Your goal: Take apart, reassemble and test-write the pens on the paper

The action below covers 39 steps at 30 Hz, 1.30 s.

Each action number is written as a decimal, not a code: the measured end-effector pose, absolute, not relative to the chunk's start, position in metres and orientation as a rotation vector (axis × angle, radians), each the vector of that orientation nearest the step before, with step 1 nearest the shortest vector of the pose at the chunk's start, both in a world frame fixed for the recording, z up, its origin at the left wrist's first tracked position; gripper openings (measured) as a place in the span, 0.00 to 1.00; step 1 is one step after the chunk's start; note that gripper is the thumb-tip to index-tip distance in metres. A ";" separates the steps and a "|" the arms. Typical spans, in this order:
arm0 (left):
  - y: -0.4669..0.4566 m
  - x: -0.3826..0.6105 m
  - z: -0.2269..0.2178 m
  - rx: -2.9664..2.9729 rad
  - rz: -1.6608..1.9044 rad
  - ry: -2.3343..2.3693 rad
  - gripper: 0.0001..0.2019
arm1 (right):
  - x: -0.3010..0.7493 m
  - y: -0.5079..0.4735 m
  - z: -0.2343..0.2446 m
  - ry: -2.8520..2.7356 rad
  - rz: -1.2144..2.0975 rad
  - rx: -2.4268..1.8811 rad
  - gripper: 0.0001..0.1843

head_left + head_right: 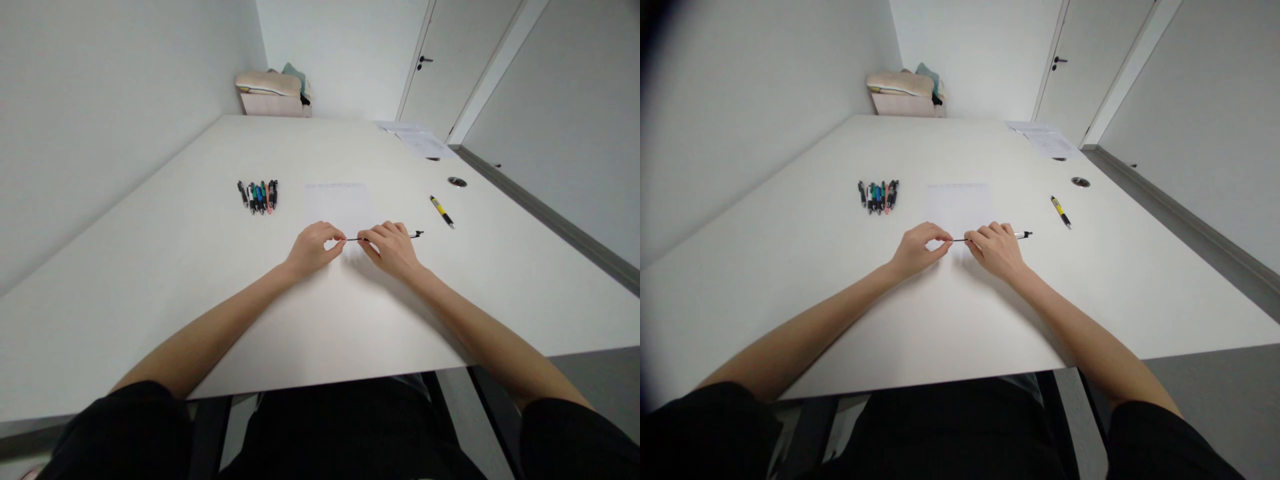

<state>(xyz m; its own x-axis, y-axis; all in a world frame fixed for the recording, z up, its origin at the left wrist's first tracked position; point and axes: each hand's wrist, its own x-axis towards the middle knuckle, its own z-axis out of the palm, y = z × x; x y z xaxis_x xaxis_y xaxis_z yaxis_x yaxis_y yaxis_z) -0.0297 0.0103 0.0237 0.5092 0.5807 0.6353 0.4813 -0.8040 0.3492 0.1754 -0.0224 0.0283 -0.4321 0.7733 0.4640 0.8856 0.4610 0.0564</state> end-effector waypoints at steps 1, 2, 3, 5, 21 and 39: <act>0.010 -0.030 0.024 2.611 1.184 0.928 0.05 | 0.176 -0.022 0.028 -2.330 -0.416 -1.401 0.18; 0.011 -0.030 0.024 2.606 1.193 0.928 0.05 | 0.177 -0.022 0.028 -2.319 -0.416 -1.402 0.18; 0.011 -0.030 0.024 2.604 1.199 0.926 0.05 | 0.178 -0.022 0.028 -2.307 -0.415 -1.402 0.17; 0.013 -0.032 0.024 2.600 1.210 0.922 0.05 | 0.179 -0.021 0.027 -2.289 -0.413 -1.401 0.17; 0.023 -0.075 0.002 2.475 0.946 1.180 0.06 | 0.185 -0.018 0.022 -2.220 -0.410 -1.426 0.14; 0.022 -0.079 -0.006 2.632 0.762 1.110 0.07 | 0.185 -0.017 0.018 -2.231 -0.394 -1.421 0.13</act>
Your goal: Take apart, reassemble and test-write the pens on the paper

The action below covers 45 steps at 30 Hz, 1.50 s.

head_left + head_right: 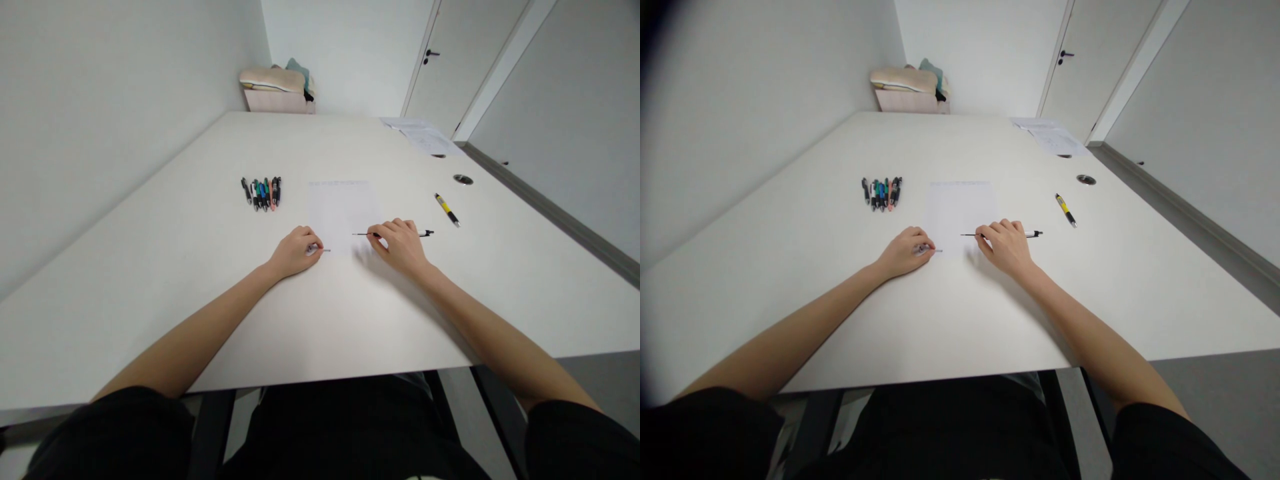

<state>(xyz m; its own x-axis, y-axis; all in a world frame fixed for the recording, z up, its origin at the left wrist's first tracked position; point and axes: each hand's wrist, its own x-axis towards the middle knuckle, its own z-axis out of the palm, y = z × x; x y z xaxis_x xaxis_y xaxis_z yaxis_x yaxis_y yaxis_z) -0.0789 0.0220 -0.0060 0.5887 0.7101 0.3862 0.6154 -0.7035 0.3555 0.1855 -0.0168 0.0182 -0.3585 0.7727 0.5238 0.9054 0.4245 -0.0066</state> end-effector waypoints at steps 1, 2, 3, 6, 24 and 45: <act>0.022 -0.079 -0.006 2.632 0.760 1.111 0.07 | 0.186 -0.017 0.018 -2.232 -0.395 -1.420 0.13; 0.023 -0.079 -0.007 2.634 0.758 1.109 0.07 | 0.186 -0.017 0.018 -2.232 -0.398 -1.418 0.13; 0.023 -0.080 -0.007 2.637 0.756 1.108 0.07 | 0.186 -0.017 0.018 -2.233 -0.400 -1.415 0.13; 0.023 -0.080 -0.008 2.652 0.762 1.096 0.07 | 0.186 -0.017 0.018 -2.234 -0.402 -1.411 0.13; 0.021 -0.078 -0.006 2.585 0.864 1.123 0.09 | 0.186 -0.016 0.019 -2.244 -0.371 -1.450 0.13; 0.012 -0.076 -0.001 2.763 0.734 0.828 0.03 | 0.185 -0.017 0.021 -2.252 -0.346 -1.457 0.14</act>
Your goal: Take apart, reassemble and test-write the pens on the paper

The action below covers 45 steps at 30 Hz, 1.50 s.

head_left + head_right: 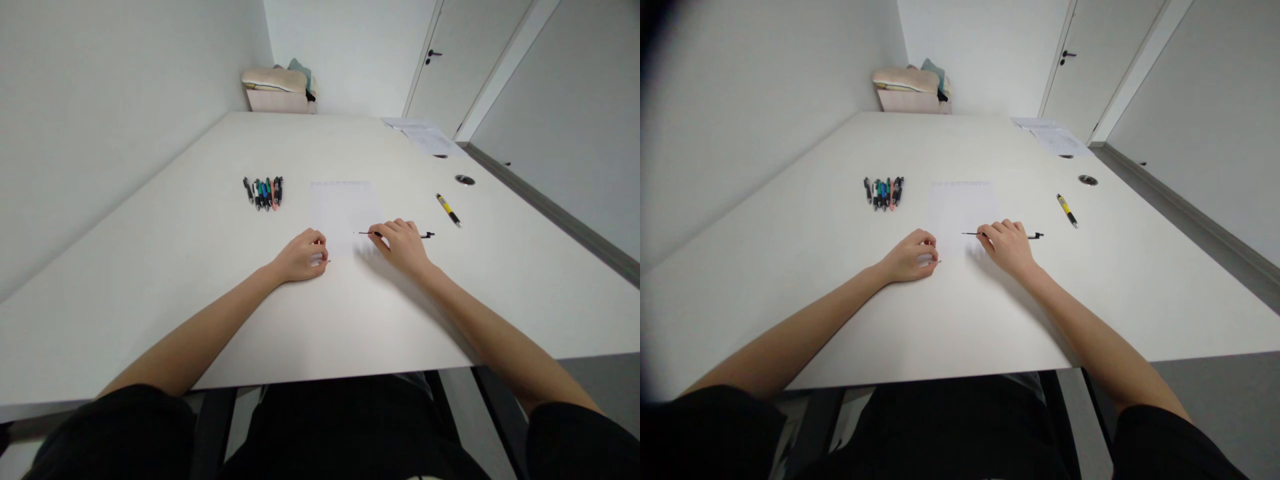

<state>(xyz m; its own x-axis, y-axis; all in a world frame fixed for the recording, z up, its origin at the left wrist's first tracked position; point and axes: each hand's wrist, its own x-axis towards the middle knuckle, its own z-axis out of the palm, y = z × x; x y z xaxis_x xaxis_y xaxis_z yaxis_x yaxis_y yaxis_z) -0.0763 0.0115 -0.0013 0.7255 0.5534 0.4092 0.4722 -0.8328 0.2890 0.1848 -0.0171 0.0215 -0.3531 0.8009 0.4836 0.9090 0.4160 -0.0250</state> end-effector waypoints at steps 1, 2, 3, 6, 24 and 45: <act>0.012 -0.076 -0.002 2.772 0.744 0.831 0.04 | 0.185 -0.017 0.021 -2.251 -0.348 -1.456 0.14; 0.012 -0.075 -0.002 2.783 0.763 0.838 0.04 | 0.185 -0.017 0.021 -2.249 -0.350 -1.454 0.14; 0.013 -0.075 -0.003 2.796 0.786 0.851 0.05 | 0.185 -0.017 0.021 -2.247 -0.352 -1.451 0.14; 0.015 -0.073 -0.004 2.823 0.853 0.927 0.07 | 0.185 -0.017 0.020 -2.243 -0.352 -1.445 0.14; 0.016 -0.073 -0.006 2.795 0.821 0.992 0.07 | 0.185 -0.017 0.021 -2.255 -0.364 -1.446 0.14; 0.011 -0.019 0.043 3.067 0.743 0.925 0.07 | 0.185 -0.014 0.019 -2.368 -0.126 -1.306 0.15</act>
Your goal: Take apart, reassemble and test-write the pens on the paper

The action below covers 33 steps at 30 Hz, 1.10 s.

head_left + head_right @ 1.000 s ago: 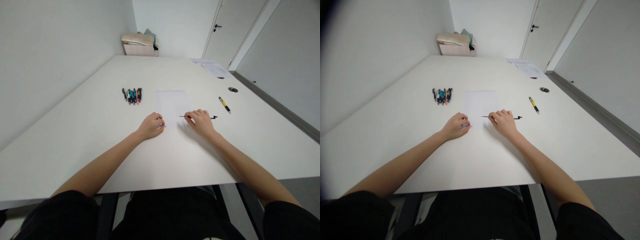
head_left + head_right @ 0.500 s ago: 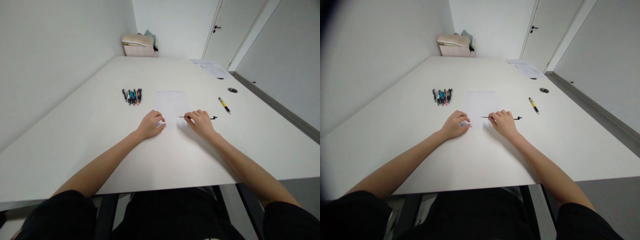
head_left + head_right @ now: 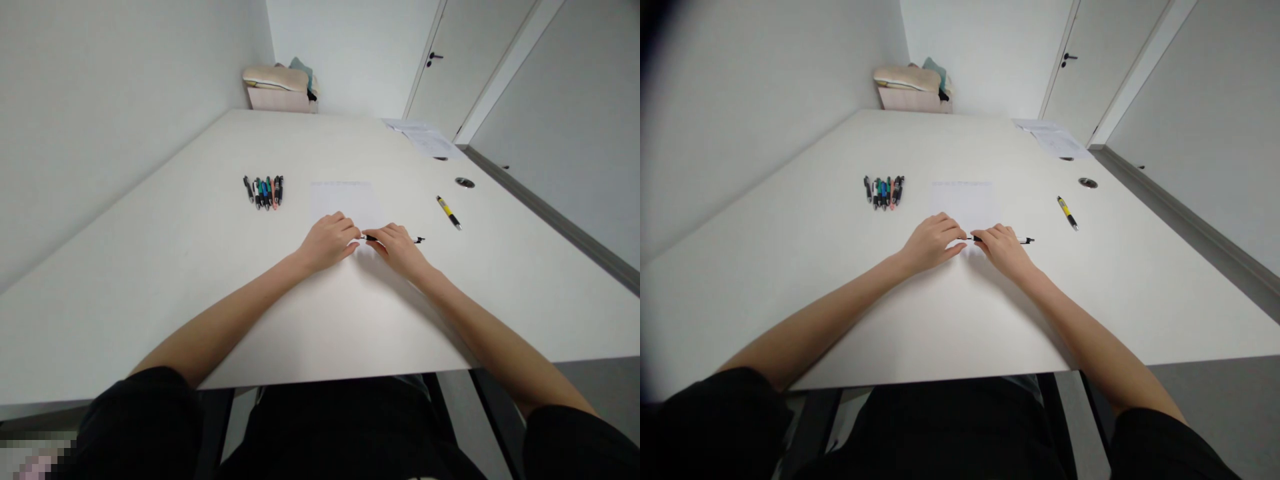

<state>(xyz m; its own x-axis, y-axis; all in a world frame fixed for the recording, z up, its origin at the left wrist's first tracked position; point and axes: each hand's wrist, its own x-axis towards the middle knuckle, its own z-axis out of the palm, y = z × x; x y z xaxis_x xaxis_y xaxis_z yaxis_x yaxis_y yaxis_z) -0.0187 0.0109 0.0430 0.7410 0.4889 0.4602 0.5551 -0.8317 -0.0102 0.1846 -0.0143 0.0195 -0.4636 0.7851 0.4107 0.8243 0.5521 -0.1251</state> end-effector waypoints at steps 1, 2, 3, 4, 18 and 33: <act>0.011 -0.020 0.042 -2.797 -0.680 -0.850 0.07 | 0.185 -0.014 0.019 -2.367 -0.117 -1.299 0.15; 0.012 -0.021 0.042 -2.800 -0.686 -0.857 0.07 | 0.185 -0.014 0.019 -2.363 -0.108 -1.294 0.15; 0.012 -0.022 0.042 -2.802 -0.690 -0.860 0.07 | 0.185 -0.014 0.019 -2.358 -0.097 -1.290 0.14; 0.013 -0.022 0.042 -2.800 -0.693 -0.862 0.07 | 0.185 -0.014 0.020 -2.353 -0.087 -1.287 0.14; 0.027 -0.037 0.047 -2.778 -0.680 -0.939 0.07 | 0.207 -0.007 0.022 -2.283 -0.198 -1.224 0.07; 0.018 -0.013 0.013 -3.011 -0.495 -0.973 0.09 | 0.226 0.003 0.022 -2.199 -0.251 -1.282 0.07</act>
<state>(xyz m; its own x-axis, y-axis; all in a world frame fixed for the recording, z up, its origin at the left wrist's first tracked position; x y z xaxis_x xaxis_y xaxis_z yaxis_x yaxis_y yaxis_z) -0.0126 0.0176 0.0128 0.7676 0.5804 0.2719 0.5615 -0.8135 0.1512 0.2262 0.0025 0.0215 -0.3731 0.7366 0.5642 0.8448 0.5211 -0.1217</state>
